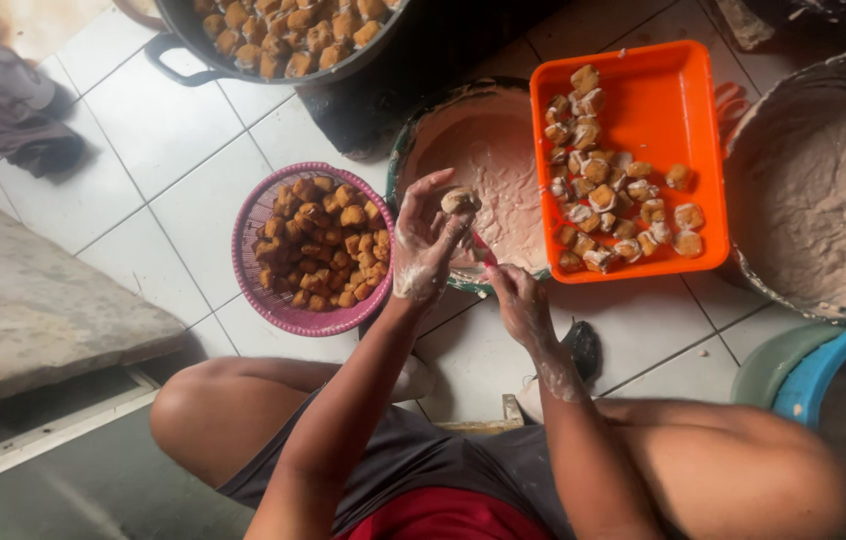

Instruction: The person sits on the floor and repeatedly picks up small fried food items from a pink basket, coats them in a thick batter using a pink spatula, and places them into an orange tray. The person also stirs a pot of similar items on a stove.

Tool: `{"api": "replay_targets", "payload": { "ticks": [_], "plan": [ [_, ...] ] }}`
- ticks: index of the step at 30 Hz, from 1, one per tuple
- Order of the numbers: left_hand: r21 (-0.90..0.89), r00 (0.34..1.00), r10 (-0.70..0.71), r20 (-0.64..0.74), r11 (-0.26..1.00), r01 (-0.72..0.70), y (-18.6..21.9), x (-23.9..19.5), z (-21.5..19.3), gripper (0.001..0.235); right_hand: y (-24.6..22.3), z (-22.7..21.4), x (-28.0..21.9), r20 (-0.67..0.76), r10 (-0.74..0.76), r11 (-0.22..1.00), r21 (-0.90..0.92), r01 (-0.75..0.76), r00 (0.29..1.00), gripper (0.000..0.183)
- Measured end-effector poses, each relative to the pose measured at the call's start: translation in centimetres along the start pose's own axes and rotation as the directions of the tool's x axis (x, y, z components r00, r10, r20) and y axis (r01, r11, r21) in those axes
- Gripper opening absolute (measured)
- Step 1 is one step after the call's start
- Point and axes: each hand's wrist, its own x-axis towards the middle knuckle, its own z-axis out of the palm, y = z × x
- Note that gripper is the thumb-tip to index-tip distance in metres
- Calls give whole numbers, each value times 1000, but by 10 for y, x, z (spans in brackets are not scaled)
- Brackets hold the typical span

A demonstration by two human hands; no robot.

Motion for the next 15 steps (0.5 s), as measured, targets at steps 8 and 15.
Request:
{"api": "replay_targets", "payload": {
  "ticks": [8,15],
  "plan": [
    [570,975,-168,147,820,55,-121,46,17,36,63,-3,11,-15,64,962,-266,-66,998,40],
    [648,920,-393,12,703,292,-172,124,85,47,67,-5,14,-1,145,970,-197,-143,989,36]
  ]
}}
